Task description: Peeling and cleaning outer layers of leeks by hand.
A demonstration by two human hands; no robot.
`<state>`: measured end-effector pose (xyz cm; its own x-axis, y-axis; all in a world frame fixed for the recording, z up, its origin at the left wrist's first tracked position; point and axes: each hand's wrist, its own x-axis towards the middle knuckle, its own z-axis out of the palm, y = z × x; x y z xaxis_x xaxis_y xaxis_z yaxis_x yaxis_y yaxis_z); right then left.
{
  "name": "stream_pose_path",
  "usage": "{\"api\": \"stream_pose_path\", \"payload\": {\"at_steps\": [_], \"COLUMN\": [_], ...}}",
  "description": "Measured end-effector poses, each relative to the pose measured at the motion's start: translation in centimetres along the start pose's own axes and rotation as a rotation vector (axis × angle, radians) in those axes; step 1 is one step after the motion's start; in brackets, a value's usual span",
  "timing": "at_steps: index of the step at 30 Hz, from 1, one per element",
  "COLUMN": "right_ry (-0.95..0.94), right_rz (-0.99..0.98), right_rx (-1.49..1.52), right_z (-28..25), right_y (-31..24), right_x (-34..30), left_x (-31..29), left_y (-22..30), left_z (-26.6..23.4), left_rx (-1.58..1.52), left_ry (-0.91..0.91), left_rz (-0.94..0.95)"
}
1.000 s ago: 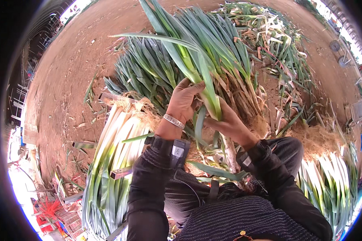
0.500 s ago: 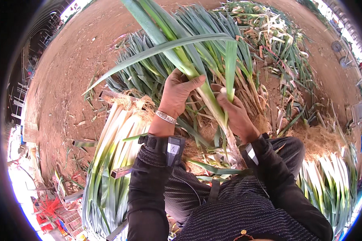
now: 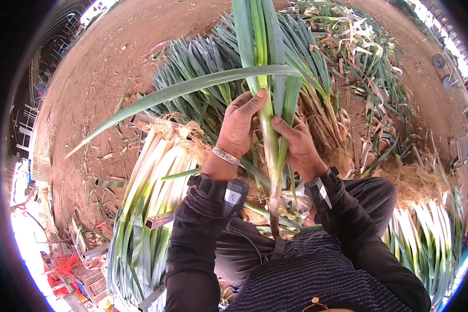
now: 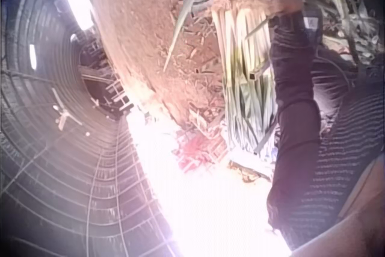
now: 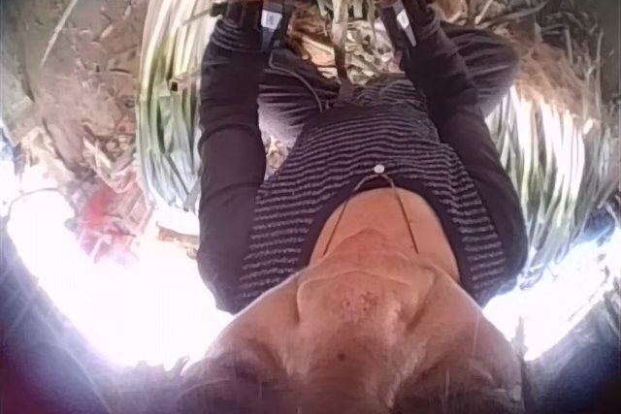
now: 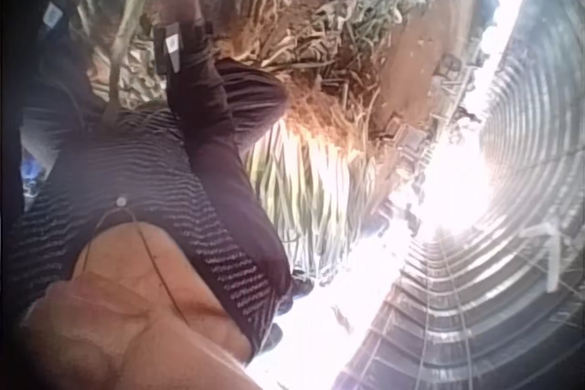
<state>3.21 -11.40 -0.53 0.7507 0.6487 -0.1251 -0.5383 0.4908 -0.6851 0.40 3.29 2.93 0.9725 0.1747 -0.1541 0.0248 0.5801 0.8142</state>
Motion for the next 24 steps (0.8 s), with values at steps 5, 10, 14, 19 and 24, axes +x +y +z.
{"api": "stream_pose_path", "payload": {"at_steps": [5, 10, 14, 19, 24], "right_ry": [0.019, 0.132, 0.171, 0.213, 0.276], "right_rz": [-0.084, -0.171, -0.175, -0.296, -0.290], "right_rx": [-0.069, -0.161, -0.095, -0.139, -0.059], "right_z": [0.0, -1.4, -1.4, -1.9, -2.4], "right_y": [0.6, 1.1, 1.2, 1.8, 0.9], "right_x": [-1.0, -2.1, -3.1, -3.7, -5.1], "left_x": [-0.3, -0.4, -0.2, -0.2, 0.0], "left_y": [-1.2, -2.5, -3.7, -4.0, -3.5], "left_z": [-0.3, 1.0, 0.7, 1.2, 1.0], "left_rx": [-0.002, -0.156, -0.151, -0.113, -0.098], "left_ry": [0.099, 0.127, 0.066, 0.105, 0.194], "left_rz": [-0.033, -0.070, -0.099, -0.148, -0.166]}}
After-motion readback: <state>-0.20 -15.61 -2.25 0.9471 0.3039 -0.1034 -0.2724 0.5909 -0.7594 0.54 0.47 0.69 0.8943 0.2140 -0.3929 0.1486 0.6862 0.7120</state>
